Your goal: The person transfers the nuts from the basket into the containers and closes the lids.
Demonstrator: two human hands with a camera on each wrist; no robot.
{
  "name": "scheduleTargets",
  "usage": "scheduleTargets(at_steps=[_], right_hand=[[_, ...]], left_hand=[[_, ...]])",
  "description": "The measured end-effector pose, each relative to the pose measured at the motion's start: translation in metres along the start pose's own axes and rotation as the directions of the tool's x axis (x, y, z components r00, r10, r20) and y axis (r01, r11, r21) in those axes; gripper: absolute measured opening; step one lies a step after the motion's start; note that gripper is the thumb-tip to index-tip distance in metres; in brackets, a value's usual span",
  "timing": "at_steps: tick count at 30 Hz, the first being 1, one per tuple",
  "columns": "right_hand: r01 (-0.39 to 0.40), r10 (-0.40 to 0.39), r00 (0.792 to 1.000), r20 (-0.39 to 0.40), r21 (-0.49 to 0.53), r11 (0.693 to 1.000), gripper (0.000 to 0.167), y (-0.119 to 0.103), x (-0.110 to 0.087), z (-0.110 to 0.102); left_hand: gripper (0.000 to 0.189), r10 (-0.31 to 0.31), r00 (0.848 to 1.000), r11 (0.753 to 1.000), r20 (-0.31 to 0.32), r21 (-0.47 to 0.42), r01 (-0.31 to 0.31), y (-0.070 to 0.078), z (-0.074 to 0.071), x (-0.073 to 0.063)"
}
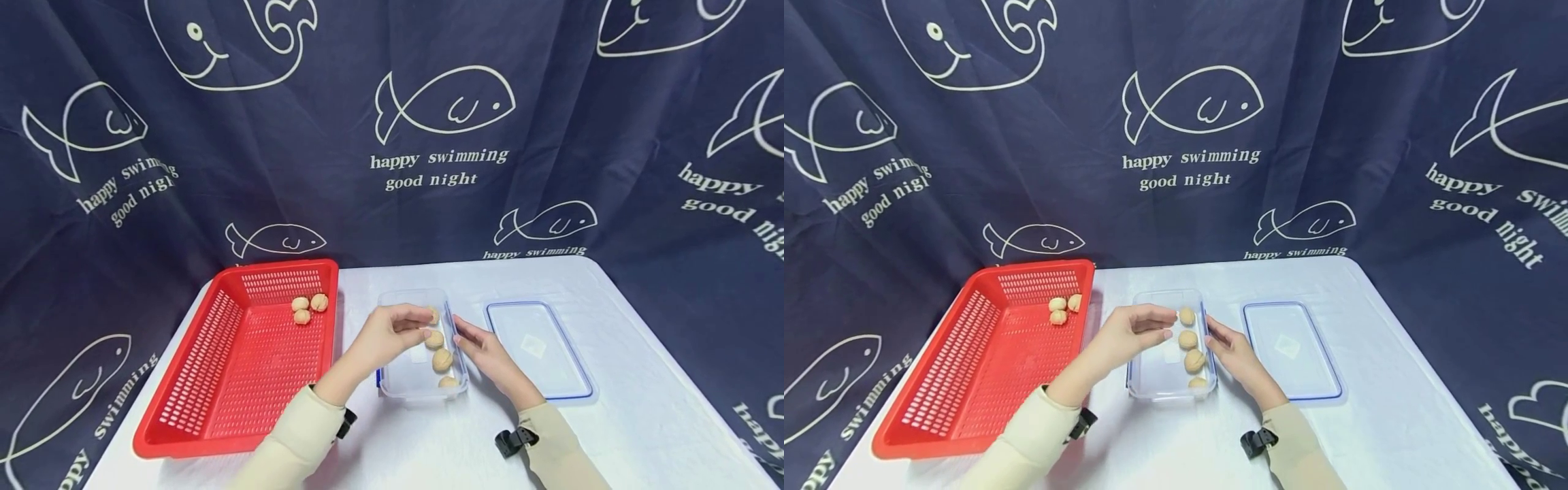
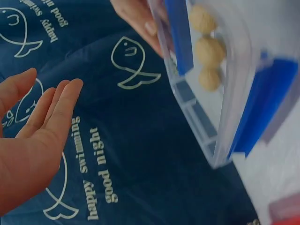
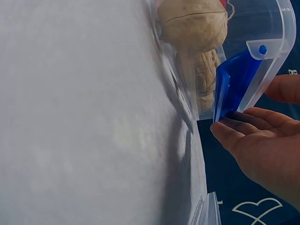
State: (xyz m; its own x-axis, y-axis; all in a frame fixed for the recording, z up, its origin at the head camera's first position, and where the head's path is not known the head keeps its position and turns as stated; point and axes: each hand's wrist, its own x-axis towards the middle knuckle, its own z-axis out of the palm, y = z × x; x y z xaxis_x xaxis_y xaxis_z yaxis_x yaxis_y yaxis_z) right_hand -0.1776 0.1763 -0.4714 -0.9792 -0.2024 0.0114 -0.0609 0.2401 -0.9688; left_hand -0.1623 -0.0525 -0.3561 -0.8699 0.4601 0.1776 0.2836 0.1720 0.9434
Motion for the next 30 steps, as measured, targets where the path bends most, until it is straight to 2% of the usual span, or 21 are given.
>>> scheduleTargets(at_steps=[3, 7, 13, 17, 24, 30], right_hand=[[0.002, -0.002, 1.0, 0.004, -0.003, 1.0, 0.053, -0.002, 0.0, -0.001], [-0.004, 0.004, 1.0, 0.006, 0.004, 1.0, 0.053, -0.004, -0.001, 0.0], [-0.021, 0.021, 1.0, -0.004, 0.0, 1.0, 0.052, -0.004, -0.002, 0.0], [-0.017, 0.017, 1.0, -0.003, -0.004, 1.0, 0.052, -0.002, -0.002, 0.0], [-0.027, 0.027, 1.0, -0.005, -0.014, 1.0, 0.053, -0.002, -0.002, 0.0], [-0.012, 0.012, 1.0, 0.007, -0.018, 1.0, 0.053, -0.004, -0.002, 0.0]], left_hand=[[0.027, 0.001, 1.0, 0.999, -0.024, 0.035, 0.0, 0.005, -0.014, 0.003], [0.028, -0.049, 0.995, 0.995, -0.083, 0.078, 0.056, 0.009, -0.036, 0.006], [0.028, -0.057, 0.979, 0.986, -0.197, 0.142, 0.086, 0.001, -0.073, 0.011], [0.028, -0.045, 0.96, 0.981, -0.275, 0.171, 0.095, -0.01, -0.097, 0.011], [0.031, -0.124, 0.92, 0.979, -0.371, 0.107, 0.175, -0.038, -0.132, 0.009], [0.033, -0.16, 0.892, 0.964, -0.422, 0.127, 0.233, -0.065, -0.152, 0.005]])
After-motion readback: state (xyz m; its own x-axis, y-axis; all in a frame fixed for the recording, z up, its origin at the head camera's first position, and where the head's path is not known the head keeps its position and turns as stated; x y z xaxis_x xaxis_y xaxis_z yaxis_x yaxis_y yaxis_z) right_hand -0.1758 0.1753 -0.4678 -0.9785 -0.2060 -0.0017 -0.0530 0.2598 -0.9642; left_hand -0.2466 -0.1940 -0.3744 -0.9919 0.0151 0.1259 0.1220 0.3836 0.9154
